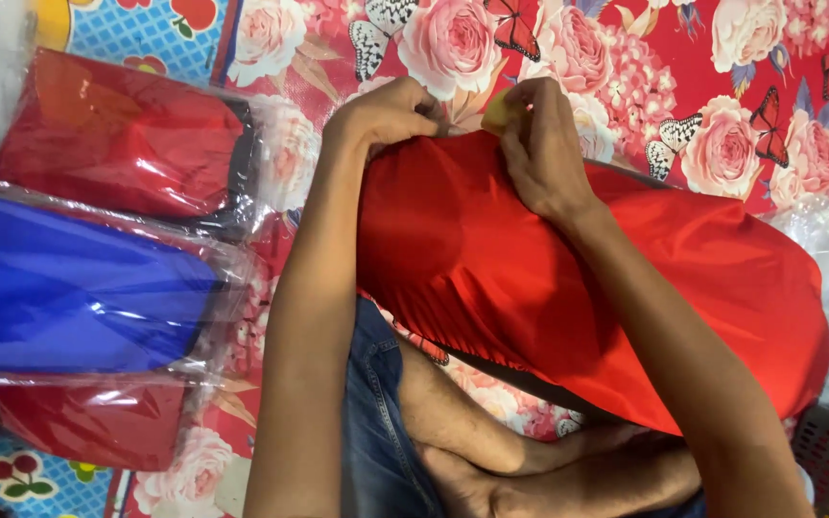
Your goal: The person sits on the floor and uses a yellow sponge to wipe the surface of a red cushion cover. They then remove the red cover from the black cushion, revealing the black base, and proceed to put the red cover back on the cushion.
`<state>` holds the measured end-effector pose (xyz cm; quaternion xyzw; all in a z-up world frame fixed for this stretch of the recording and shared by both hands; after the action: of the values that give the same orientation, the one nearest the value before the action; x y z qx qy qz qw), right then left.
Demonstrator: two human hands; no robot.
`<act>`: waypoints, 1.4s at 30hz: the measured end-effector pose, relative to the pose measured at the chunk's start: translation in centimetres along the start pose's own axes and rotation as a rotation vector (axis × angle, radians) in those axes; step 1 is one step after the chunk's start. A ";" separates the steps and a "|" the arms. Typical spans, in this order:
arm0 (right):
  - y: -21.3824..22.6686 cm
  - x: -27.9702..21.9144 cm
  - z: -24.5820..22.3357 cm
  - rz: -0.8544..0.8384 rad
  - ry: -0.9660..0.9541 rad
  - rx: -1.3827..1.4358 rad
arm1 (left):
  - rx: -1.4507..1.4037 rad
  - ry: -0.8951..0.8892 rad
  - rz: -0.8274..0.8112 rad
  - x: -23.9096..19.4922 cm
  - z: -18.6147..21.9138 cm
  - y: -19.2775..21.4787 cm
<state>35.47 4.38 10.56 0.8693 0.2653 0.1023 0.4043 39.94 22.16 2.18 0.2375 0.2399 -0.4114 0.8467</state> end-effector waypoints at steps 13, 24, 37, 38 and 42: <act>0.7 -1.7 -0.3 0.231 0.090 -0.255 | -0.185 -0.109 0.141 1.5 -1.7 -0.6; -1.3 4.4 -3.9 -0.355 0.255 -0.120 | -0.157 -0.248 0.067 4.1 -3.7 -0.8; -2.8 8.6 -3.5 -0.358 0.234 -0.086 | -0.166 -0.145 0.169 3.8 -5.6 -0.6; -3.3 8.1 -3.3 -0.357 0.232 -0.084 | -0.166 -0.143 0.166 3.7 -5.4 -0.3; -4.6 6.2 1.5 -0.628 -0.013 -0.368 | -0.271 -0.226 0.092 2.9 -4.1 -1.4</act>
<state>39.54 9.23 5.92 0.6588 0.4939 0.0133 0.5673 39.51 22.14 -3.02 0.0840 0.1854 -0.3601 0.9104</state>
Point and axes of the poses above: each hand's wrist, its own x-axis towards the middle knuckle, its own y-axis out of the back of the hand, z = x × y, the point moved 6 cm from there along x, towards the middle knuckle, and after that the axes turned 12 degrees about -z, right-handed, at the moved point
